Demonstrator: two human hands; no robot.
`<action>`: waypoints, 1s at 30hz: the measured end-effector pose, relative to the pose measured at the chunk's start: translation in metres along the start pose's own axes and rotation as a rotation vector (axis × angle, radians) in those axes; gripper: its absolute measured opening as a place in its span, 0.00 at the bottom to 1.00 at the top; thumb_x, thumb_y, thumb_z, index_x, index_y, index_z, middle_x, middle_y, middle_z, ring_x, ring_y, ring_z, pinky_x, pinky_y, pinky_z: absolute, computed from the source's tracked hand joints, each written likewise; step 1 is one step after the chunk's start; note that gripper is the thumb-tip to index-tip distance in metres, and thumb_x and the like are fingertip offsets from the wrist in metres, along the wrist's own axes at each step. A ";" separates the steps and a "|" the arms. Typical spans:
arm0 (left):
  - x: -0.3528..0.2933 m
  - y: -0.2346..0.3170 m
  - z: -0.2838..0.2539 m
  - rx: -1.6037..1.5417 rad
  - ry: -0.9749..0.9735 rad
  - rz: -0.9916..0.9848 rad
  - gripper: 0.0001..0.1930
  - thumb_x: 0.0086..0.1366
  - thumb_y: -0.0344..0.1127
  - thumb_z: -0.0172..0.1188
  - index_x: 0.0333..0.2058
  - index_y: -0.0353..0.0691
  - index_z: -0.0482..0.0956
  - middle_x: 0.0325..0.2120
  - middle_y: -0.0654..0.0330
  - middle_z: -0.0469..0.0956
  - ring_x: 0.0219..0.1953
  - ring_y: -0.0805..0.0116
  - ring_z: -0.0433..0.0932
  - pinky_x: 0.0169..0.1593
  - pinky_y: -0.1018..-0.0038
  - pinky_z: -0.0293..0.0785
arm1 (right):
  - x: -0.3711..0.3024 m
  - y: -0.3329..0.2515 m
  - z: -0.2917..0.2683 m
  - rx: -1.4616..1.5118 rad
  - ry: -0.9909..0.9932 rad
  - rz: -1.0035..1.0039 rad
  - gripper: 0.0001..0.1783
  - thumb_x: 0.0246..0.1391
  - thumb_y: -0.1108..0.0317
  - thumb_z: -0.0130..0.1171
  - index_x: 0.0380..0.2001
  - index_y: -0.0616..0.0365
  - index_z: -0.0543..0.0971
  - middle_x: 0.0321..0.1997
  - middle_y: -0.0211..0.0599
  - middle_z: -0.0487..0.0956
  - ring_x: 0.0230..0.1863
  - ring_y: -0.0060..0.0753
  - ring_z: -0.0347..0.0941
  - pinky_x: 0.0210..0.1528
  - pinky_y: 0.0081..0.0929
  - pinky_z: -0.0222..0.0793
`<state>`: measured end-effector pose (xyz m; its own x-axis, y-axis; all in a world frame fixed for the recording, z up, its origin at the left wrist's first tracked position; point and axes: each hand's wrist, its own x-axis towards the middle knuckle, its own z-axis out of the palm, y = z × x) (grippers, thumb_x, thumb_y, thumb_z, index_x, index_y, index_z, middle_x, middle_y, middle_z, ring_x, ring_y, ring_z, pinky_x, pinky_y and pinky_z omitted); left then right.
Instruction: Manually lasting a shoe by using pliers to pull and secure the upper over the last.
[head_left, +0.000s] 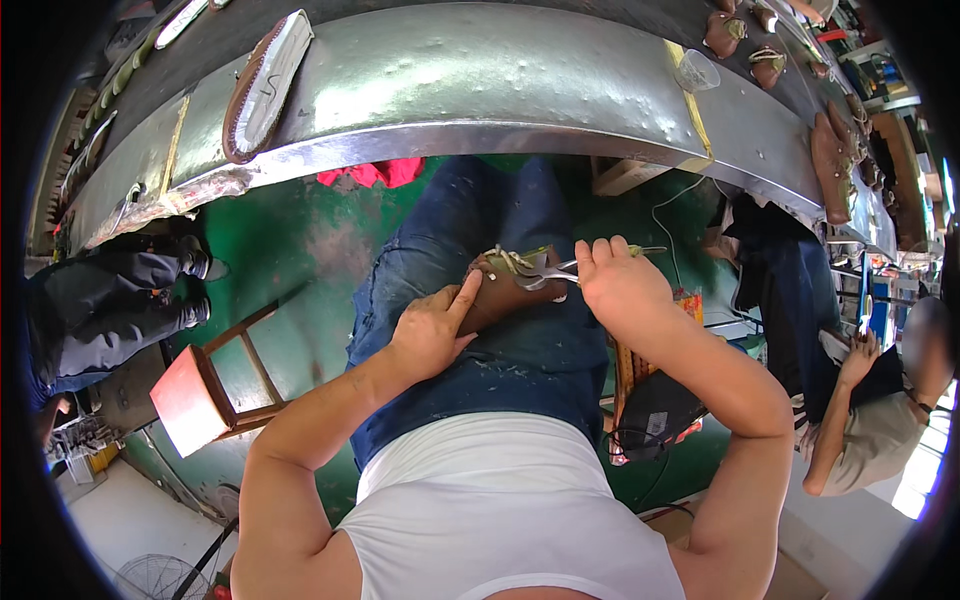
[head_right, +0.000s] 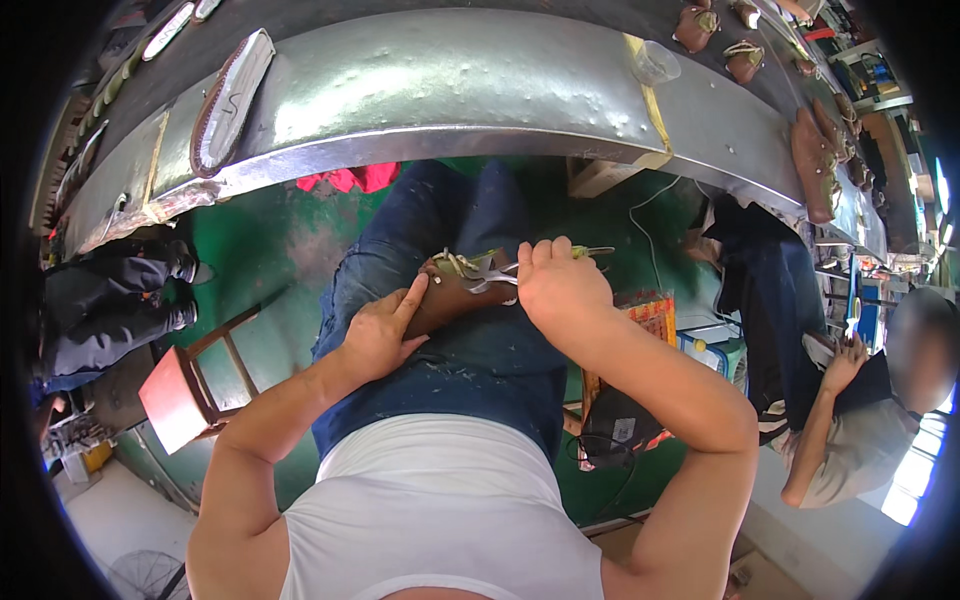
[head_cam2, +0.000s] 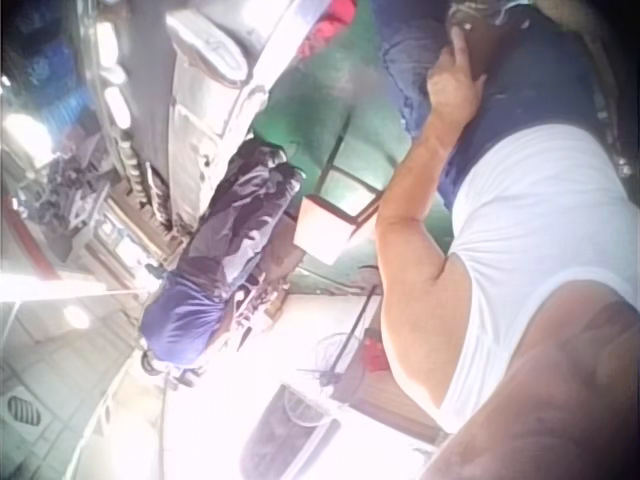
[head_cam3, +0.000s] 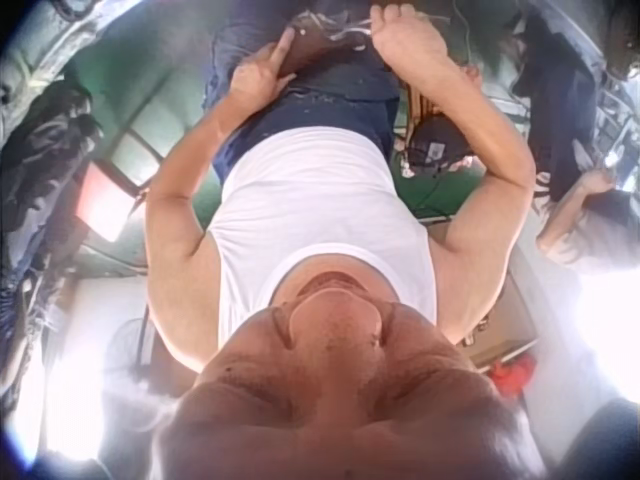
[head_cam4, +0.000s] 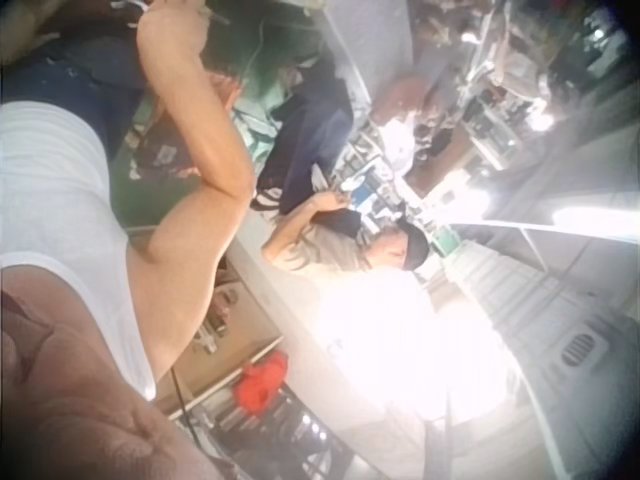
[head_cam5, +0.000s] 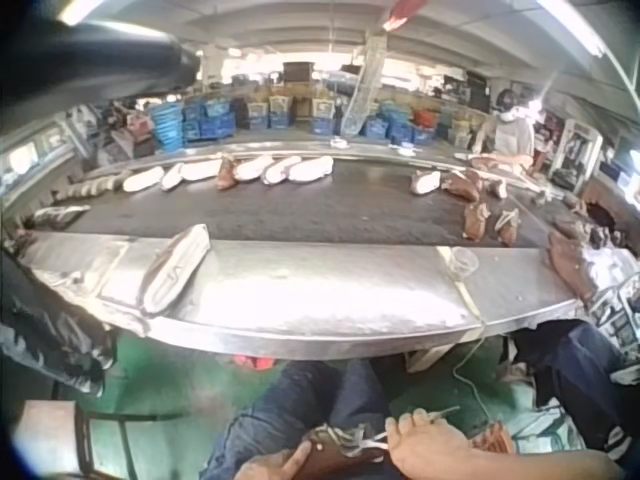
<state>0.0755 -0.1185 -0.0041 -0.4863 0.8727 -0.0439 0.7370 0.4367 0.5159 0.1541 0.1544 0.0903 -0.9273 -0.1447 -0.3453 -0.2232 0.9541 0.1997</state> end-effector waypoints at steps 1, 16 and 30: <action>0.000 0.000 0.001 0.014 0.013 0.004 0.50 0.50 0.37 0.72 0.68 0.36 0.52 0.43 0.50 0.74 0.41 0.52 0.78 0.45 0.61 0.76 | 0.001 -0.001 -0.001 -0.001 -0.001 0.001 0.29 0.51 0.71 0.55 0.57 0.70 0.71 0.44 0.45 0.76 0.49 0.43 0.73 0.42 0.31 0.77; 0.007 -0.010 -0.005 0.106 -0.124 0.051 0.45 0.55 0.28 0.61 0.69 0.35 0.48 0.45 0.45 0.72 0.44 0.49 0.77 0.46 0.61 0.75 | 0.032 -0.040 0.059 2.442 -0.478 0.309 0.17 0.67 0.60 0.52 0.49 0.63 0.72 0.44 0.37 0.78 0.38 0.26 0.78 0.29 0.20 0.73; 0.036 0.023 -0.108 -0.328 0.089 0.071 0.28 0.51 0.29 0.70 0.51 0.34 0.72 0.41 0.48 0.80 0.41 0.50 0.81 0.43 0.66 0.78 | -0.018 0.029 0.051 1.628 -0.278 0.299 0.10 0.57 0.66 0.58 0.35 0.63 0.76 0.29 0.34 0.77 0.29 0.24 0.76 0.31 0.24 0.78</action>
<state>0.0237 -0.1003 0.0986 -0.4893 0.8694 0.0694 0.5875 0.2698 0.7629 0.1794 0.1978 0.0550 -0.7594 -0.0429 -0.6492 0.6263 0.2219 -0.7473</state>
